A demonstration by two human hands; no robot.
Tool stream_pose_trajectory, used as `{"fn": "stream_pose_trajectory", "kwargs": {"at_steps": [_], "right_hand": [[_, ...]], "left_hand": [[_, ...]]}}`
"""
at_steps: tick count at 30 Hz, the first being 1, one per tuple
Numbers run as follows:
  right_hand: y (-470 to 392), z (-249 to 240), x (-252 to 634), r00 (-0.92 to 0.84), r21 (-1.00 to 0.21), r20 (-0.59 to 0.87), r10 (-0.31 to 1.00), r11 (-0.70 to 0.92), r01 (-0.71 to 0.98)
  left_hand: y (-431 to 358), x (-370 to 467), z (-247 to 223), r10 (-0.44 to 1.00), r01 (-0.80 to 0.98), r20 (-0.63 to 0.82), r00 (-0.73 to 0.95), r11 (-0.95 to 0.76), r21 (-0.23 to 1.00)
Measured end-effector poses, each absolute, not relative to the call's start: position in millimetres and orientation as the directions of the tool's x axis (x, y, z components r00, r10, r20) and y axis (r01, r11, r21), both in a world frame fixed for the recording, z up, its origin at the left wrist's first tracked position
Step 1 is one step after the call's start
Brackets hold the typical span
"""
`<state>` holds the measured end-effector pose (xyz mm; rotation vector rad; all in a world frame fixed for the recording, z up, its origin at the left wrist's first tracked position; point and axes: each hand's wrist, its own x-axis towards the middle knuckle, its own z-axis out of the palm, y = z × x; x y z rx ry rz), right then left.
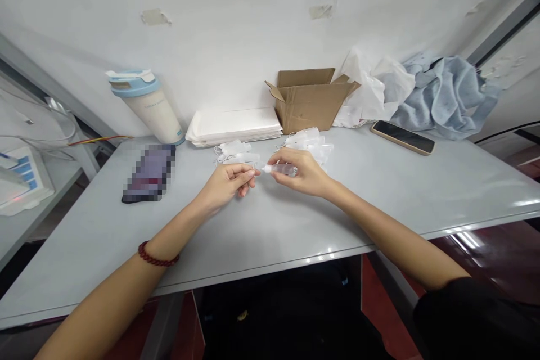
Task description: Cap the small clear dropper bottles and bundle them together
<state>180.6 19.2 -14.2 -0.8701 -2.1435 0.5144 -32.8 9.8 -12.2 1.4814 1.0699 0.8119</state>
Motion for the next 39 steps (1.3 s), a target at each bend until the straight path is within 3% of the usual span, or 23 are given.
{"fn": "stream_pose_trajectory", "kwargs": {"at_steps": [18,29,39], "right_hand": [[15.5,-11.0,178.7,-0.502,-0.604,0.489,0.714,0.691,0.396],[11.9,-5.8,178.0,-0.463,-0.698,0.45,0.763,0.624,0.351],[11.1,-5.5,178.0,-0.496,-0.639,0.473,0.728,0.671,0.376]], "left_hand": [[10.1,-34.6,-15.1,0.903,0.114,-0.073,0.424,0.027,0.993],[10.1,-34.5,-19.5,0.919,-0.044,-0.109,0.38,0.135,0.99],[9.1,-34.1,-19.2,0.914,-0.029,-0.114,0.39,0.136,0.99]]}}
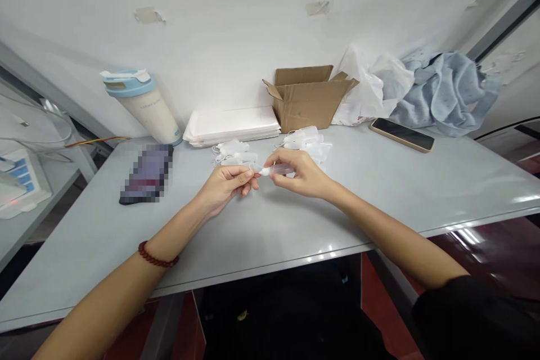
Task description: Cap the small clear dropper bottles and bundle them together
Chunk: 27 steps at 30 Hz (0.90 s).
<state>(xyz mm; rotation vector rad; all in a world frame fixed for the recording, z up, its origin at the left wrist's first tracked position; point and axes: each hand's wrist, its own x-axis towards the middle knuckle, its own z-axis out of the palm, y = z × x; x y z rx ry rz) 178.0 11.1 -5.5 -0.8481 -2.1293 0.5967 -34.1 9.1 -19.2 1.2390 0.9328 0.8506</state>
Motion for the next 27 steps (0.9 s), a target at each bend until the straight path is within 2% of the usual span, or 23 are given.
{"fn": "stream_pose_trajectory", "kwargs": {"at_steps": [4,10,15,20,27], "right_hand": [[10,-9,176,-0.505,-0.59,0.498,0.705,0.702,0.398],[9,-20,172,-0.515,-0.601,0.473,0.715,0.689,0.404],[7,-25,170,-0.524,-0.605,0.464,0.714,0.688,0.401],[7,-26,168,-0.518,-0.607,0.461,0.721,0.682,0.409],[11,-22,169,-0.475,-0.613,0.498,0.725,0.682,0.398]], "left_hand": [[7,-32,-22,0.924,0.002,-0.08,0.375,0.086,0.996],[6,-30,-28,0.937,0.116,-0.03,0.349,-0.011,0.993],[3,-27,-27,0.945,0.154,-0.036,0.326,-0.015,0.988],[1,-26,-28,0.949,0.127,-0.061,0.308,0.022,0.992],[11,-34,-26,0.936,-0.033,-0.145,0.321,0.164,0.986]]}}
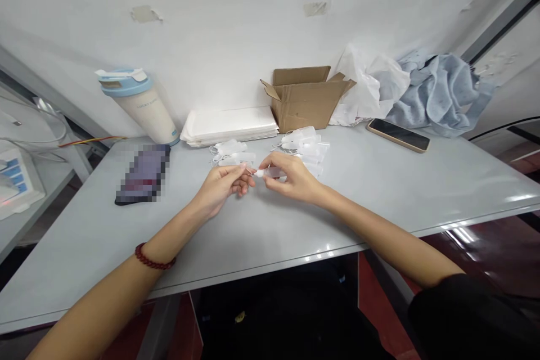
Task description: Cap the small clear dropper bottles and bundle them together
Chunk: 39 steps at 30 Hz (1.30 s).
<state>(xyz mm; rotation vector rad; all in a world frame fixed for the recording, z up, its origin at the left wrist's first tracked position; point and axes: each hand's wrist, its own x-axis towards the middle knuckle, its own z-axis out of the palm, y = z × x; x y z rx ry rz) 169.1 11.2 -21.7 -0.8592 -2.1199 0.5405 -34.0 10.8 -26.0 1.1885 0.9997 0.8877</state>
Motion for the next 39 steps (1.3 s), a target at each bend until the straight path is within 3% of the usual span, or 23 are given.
{"fn": "stream_pose_trajectory", "kwargs": {"at_steps": [7,24,39], "right_hand": [[12,-22,170,-0.471,-0.623,0.473,0.745,0.661,0.419],[4,-28,166,-0.46,-0.734,0.339,0.821,0.537,0.417],[11,-25,168,-0.449,-0.703,0.383,0.807,0.57,0.426]], "left_hand": [[11,-36,-22,0.924,0.083,-0.098,0.37,0.073,0.994],[0,-30,-22,0.934,0.179,-0.075,0.349,0.012,0.984],[12,-36,-21,0.954,0.078,-0.079,0.29,0.058,0.995]]}}
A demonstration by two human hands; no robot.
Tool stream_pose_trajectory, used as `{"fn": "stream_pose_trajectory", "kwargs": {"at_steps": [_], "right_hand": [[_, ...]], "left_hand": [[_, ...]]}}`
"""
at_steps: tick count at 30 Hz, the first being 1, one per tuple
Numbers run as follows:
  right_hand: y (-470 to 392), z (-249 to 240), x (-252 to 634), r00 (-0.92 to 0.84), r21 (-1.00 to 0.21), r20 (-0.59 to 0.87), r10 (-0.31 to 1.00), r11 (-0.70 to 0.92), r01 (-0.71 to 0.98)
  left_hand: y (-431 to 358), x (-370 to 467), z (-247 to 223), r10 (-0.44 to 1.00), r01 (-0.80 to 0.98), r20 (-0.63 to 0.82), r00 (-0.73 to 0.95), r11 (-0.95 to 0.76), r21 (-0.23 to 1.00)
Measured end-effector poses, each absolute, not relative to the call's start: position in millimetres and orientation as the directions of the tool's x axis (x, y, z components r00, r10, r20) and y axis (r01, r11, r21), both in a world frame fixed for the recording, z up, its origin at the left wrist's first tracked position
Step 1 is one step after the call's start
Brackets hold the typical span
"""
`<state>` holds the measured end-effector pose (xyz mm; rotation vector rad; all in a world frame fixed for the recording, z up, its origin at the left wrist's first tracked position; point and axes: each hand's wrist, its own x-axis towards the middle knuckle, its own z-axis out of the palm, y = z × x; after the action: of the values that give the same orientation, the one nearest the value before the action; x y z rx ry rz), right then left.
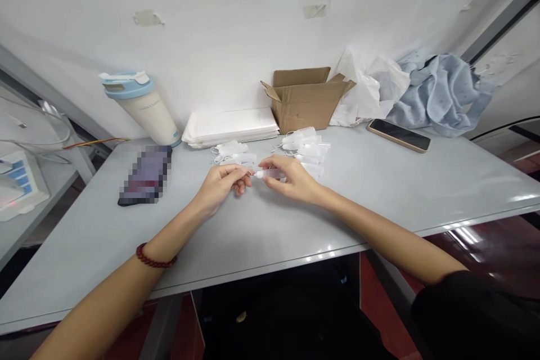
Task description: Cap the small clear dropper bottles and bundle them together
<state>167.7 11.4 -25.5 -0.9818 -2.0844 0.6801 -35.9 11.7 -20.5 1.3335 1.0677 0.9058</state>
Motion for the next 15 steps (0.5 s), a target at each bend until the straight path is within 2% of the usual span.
{"fn": "stream_pose_trajectory", "kwargs": {"at_steps": [5,15], "right_hand": [[10,-26,167,-0.424,-0.737,0.375,0.824,0.543,0.402],[3,-30,164,-0.48,-0.706,0.366,0.797,0.574,0.415]], "left_hand": [[10,-34,-18,0.944,0.134,-0.047,0.327,0.003,0.991],[0,-31,-13,0.939,0.327,-0.036,0.342,-0.083,0.941]]}}
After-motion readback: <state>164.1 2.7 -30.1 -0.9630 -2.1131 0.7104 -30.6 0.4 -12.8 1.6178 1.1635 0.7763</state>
